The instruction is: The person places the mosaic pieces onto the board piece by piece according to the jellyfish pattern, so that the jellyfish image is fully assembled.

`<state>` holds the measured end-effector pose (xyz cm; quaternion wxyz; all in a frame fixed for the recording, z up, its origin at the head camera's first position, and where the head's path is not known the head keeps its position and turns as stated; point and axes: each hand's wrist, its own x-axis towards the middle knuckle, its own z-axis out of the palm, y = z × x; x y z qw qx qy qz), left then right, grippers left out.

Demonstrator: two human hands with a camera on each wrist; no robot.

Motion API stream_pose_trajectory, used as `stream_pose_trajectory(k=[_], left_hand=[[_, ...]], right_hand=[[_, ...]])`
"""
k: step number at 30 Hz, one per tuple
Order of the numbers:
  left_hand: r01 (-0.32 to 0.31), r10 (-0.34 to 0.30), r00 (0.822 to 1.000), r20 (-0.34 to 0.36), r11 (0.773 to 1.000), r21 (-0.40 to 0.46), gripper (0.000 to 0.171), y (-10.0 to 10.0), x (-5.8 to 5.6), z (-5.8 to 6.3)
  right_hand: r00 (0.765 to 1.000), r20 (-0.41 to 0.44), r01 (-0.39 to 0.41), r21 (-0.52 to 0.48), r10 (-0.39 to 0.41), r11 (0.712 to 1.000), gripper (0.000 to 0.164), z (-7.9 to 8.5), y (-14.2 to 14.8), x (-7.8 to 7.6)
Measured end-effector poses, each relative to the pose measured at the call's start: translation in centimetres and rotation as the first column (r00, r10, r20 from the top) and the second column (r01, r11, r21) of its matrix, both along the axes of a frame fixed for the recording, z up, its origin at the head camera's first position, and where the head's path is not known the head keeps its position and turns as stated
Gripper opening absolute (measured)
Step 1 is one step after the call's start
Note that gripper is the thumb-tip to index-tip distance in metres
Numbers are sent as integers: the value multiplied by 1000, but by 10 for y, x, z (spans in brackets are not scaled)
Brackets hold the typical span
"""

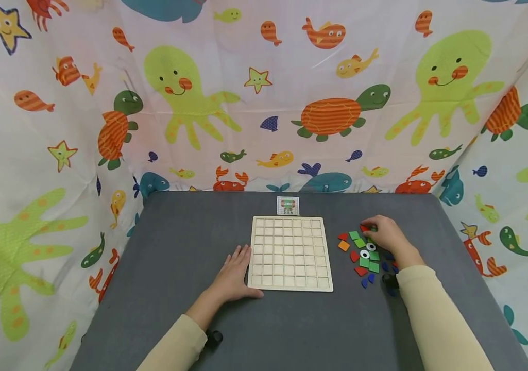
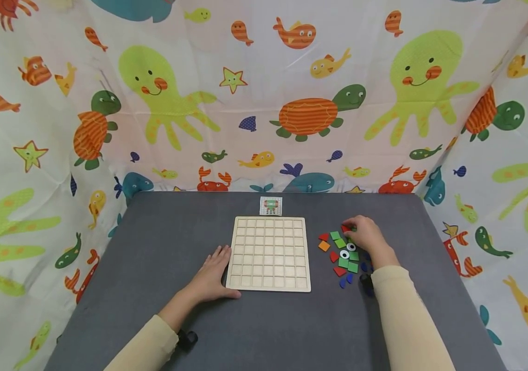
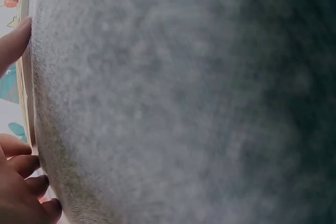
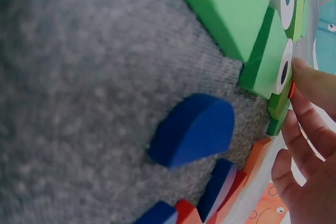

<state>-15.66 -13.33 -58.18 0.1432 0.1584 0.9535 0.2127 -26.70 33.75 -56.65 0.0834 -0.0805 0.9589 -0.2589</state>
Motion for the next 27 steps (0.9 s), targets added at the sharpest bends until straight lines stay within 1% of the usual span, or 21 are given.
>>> stream_pose_trajectory(k=[6,12,15,18,22,27], left_hand=[[-15,15,1000,16,1000,7,131,0,-1,-1],[-23,23,999,22,1000,1,132,0,0,-1],[-37,37,999,31,999,12,133,0,0,0],[-48,47,998,41,999,24,134,0,1,1],[-47,46,998,42,998,31,132,0,1,2],[-39,37,999,37,998,47,130,0,0,2]], right_hand=[[1000,-1,5,36,-5,999,35,3,-1,-4],[999,-49,-18,64,21,998,33,8,-8,-4],[998,-67,-17,56,21,998,32,13,-12,-1],[998,-67,-15,30,17,999,32,20,-16,2],[997,-76,-16,-1,16,1000,33,25,-21,6],[993,-116,-22,-9,20,1000,32,28,-25,9]])
